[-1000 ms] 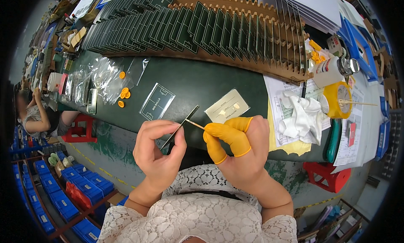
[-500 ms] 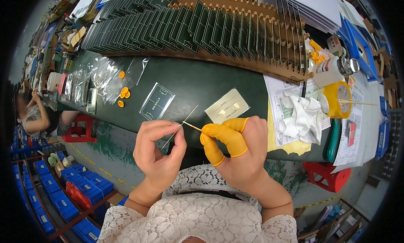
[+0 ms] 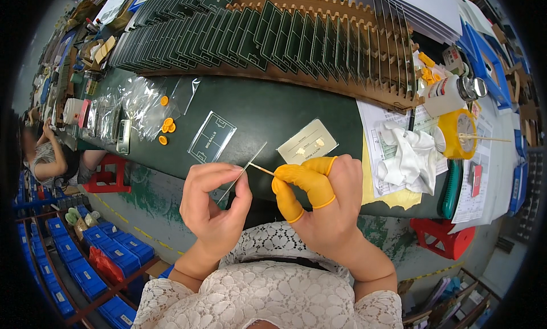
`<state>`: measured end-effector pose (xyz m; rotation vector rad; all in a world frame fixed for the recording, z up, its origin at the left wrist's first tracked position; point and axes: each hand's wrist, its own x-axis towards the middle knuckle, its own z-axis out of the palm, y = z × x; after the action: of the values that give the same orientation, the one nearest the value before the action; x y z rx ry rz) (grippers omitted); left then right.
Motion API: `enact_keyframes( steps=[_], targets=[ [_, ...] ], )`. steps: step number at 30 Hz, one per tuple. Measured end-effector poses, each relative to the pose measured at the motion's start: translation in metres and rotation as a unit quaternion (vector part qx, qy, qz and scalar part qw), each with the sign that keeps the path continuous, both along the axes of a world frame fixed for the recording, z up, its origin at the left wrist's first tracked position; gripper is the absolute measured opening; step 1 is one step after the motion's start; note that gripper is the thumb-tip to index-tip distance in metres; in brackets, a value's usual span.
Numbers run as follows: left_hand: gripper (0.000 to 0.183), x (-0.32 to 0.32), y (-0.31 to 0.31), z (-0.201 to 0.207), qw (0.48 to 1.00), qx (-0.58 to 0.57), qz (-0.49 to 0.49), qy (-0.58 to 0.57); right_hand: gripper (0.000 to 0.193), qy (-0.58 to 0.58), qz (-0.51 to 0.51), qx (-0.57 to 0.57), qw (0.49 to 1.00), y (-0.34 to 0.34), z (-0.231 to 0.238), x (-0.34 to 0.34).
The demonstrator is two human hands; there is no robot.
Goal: The person uses a wooden stick to apply a substance to a small rectangular component held in their left hand. They then wipe the component with a white cloth. The person repeats this process on multiple components at a factory workstation.
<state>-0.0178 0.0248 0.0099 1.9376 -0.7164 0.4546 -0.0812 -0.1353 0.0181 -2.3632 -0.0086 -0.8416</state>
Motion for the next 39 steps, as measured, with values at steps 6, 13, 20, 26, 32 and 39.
enact_keyframes(
  steps=[6,13,20,26,32,39],
  targets=[
    [0.031,0.0,0.0,0.0,1.0,0.004,-0.001,-0.001,0.031,0.005,-0.002,0.009,1.0,0.0,0.0,-0.002],
    [0.031,0.001,0.0,-0.001,1.0,0.003,-0.001,-0.003,0.031,0.004,-0.012,0.003,1.0,-0.001,-0.002,-0.001],
    [0.031,0.0,0.001,0.0,1.0,0.005,0.0,-0.004,0.03,0.003,-0.008,0.001,1.0,0.001,0.0,0.0],
    [0.027,-0.001,0.001,-0.005,0.999,-0.017,-0.003,0.042,0.03,0.002,-0.025,0.031,0.999,0.0,-0.001,-0.003],
    [0.02,0.006,0.005,0.005,0.873,-0.219,-0.056,0.432,0.026,-0.011,-0.043,0.112,0.993,-0.007,0.004,-0.005],
    [0.031,0.016,0.012,0.004,0.69,-0.328,-0.121,0.634,0.018,-0.027,-0.076,0.153,0.985,-0.019,0.006,-0.01]
  ],
)
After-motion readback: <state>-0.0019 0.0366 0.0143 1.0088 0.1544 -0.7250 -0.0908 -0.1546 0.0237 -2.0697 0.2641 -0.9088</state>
